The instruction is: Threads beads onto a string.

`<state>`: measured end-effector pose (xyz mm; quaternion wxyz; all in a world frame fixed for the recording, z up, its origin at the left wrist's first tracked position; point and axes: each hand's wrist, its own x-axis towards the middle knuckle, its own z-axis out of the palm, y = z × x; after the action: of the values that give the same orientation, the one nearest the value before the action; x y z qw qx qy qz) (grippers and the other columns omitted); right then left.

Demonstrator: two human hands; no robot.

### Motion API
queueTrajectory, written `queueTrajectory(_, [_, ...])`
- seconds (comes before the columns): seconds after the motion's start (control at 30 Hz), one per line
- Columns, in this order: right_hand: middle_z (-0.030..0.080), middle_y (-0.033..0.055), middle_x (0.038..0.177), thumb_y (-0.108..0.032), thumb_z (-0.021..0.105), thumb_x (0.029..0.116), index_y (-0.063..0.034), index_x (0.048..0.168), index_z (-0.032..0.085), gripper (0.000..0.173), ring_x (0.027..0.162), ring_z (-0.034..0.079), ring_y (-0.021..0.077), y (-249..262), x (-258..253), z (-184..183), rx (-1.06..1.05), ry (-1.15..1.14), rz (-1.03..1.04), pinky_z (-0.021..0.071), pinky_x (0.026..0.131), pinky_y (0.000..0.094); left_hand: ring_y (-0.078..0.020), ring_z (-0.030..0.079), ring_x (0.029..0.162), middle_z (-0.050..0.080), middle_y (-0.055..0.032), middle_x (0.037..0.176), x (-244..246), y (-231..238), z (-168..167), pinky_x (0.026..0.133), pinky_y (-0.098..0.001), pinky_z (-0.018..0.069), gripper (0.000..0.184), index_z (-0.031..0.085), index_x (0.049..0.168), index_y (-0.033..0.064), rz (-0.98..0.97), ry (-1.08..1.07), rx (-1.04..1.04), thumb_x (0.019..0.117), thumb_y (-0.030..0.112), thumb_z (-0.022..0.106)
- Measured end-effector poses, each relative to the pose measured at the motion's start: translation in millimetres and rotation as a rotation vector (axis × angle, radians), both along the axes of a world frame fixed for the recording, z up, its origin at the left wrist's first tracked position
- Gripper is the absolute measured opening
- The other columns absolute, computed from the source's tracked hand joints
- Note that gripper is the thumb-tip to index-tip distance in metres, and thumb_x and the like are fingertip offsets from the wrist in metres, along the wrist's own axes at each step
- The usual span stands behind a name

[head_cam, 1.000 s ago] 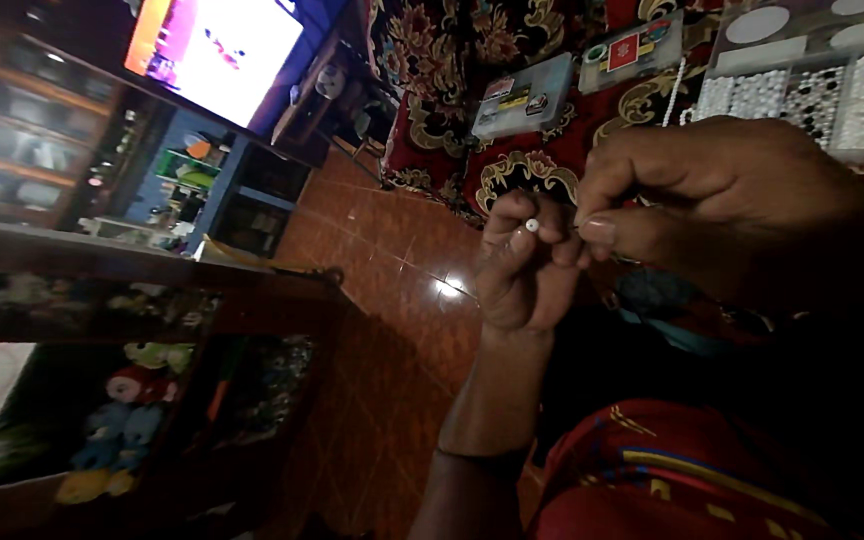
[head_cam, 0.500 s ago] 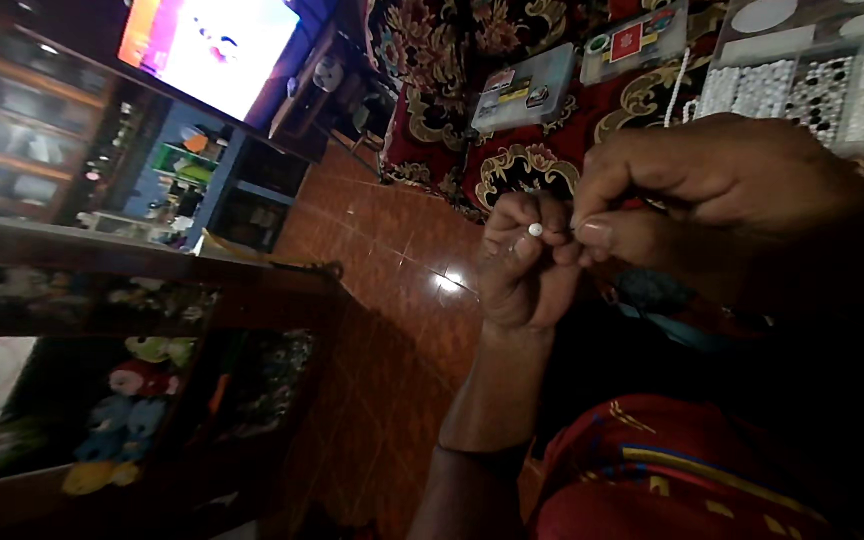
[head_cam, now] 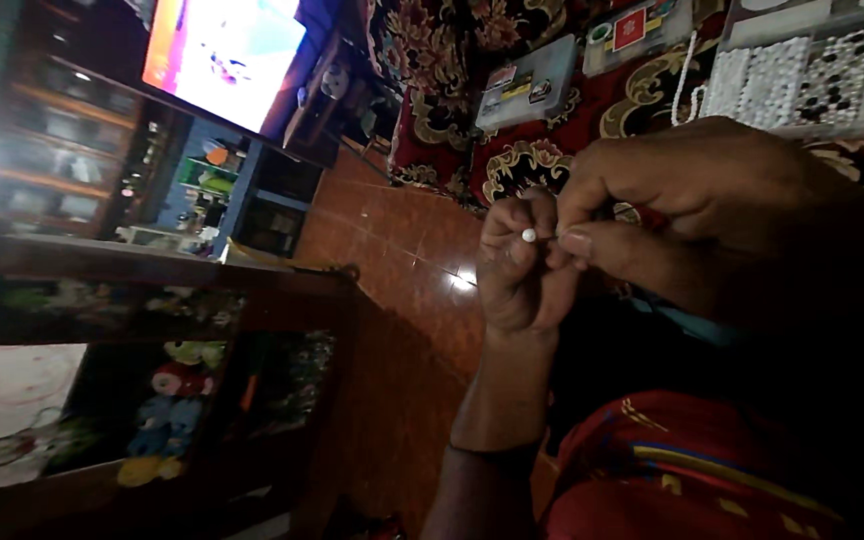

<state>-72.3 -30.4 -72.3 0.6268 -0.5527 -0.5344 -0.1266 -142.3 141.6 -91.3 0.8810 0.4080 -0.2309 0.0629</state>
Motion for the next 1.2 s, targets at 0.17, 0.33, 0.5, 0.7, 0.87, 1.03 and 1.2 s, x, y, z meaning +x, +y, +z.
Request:
queueTrajectory(0.17, [0.069,-0.0062,0.089,-0.014,0.054,0.0991,-0.0113,0.091,0.066,0.015,0.079,0.063,-0.0051,0.4,0.8,0.1,0.016,-0.03,-0.009,0.0522,0.065,0.0107,-0.008,0.062,0.07,0.065,-0.0009,0.084,1.0,-1.0,0.4,0.062,-0.0222,0.0529,0.008,0.066,0.096,0.0112,-0.002,-0.015,0.009,0.0935,0.014,0.072])
queueTrajectory(0.33, [0.067,-0.0059,0.086,-0.014,0.056,0.0976,-0.0109,0.09,0.066,0.013,0.074,0.06,-0.0056,0.8,-1.2,0.2,0.012,-0.037,-0.041,0.0492,0.061,0.0104,-0.0082,0.063,0.071,0.064,-0.0007,0.084,0.6,-1.1,-0.2,0.063,-0.022,0.0536,0.008,0.065,0.096,0.0116,-0.012,0.005,-0.017,0.0931,0.013,0.072])
queueTrajectory(0.5, [0.066,-0.0061,0.086,-0.014,0.056,0.0967,-0.0106,0.089,0.066,0.013,0.073,0.057,-0.0063,2.1,-1.3,-0.1,0.017,-0.061,-0.074,0.0457,0.059,0.0098,-0.0078,0.063,0.07,0.065,-0.0002,0.083,0.9,-2.2,2.8,0.062,-0.0221,0.0535,0.008,0.065,0.095,0.0121,0.002,-0.016,-0.008,0.0922,0.013,0.073])
queueTrajectory(0.7, [0.063,-0.0068,0.081,-0.016,0.055,0.0963,-0.012,0.088,0.065,0.014,0.071,0.056,-0.0052,3.6,-4.0,-0.8,0.003,-0.076,-0.107,0.0443,0.058,0.0116,-0.0077,0.063,0.071,0.065,-0.0002,0.085,0.1,1.1,1.8,0.063,-0.0222,0.0543,0.009,0.065,0.095,0.0121,-0.015,-0.024,0.002,0.092,0.014,0.074])
queueTrajectory(0.87, [0.062,-0.0068,0.08,-0.016,0.054,0.0969,-0.0116,0.089,0.066,0.015,0.07,0.055,-0.0044,4.4,-4.4,-1.9,0.007,-0.08,-0.114,0.0435,0.057,0.0124,-0.0086,0.064,0.071,0.065,-0.0015,0.087,0.2,2.4,0.5,0.063,-0.0231,0.0549,0.009,0.065,0.094,0.0103,-0.025,-0.023,-0.007,0.092,0.012,0.073])
queueTrajectory(1.03, [0.061,-0.007,0.08,-0.016,0.053,0.0976,-0.0113,0.09,0.066,0.015,0.07,0.054,-0.0045,3.2,-4.3,-1.0,-0.019,-0.096,-0.128,0.0424,0.056,0.0121,-0.0081,0.064,0.073,0.065,-0.0009,0.088,0.4,2.1,-0.2,0.064,-0.0229,0.0548,0.009,0.065,0.094,0.0115,-0.022,-0.027,0.001,0.0918,0.013,0.073])
queueTrajectory(1.2, [0.061,-0.0058,0.079,-0.016,0.053,0.0974,-0.0103,0.088,0.065,0.017,0.068,0.053,-0.004,5.6,-3.5,-2.6,0.011,-0.109,-0.122,0.0422,0.056,0.0126,-0.0078,0.062,0.069,0.064,-0.0011,0.086,0.2,2.4,-0.5,0.061,-0.0225,0.0535,0.009,0.064,0.092,0.0119,-0.033,-0.024,0.006,0.0919,0.014,0.073])
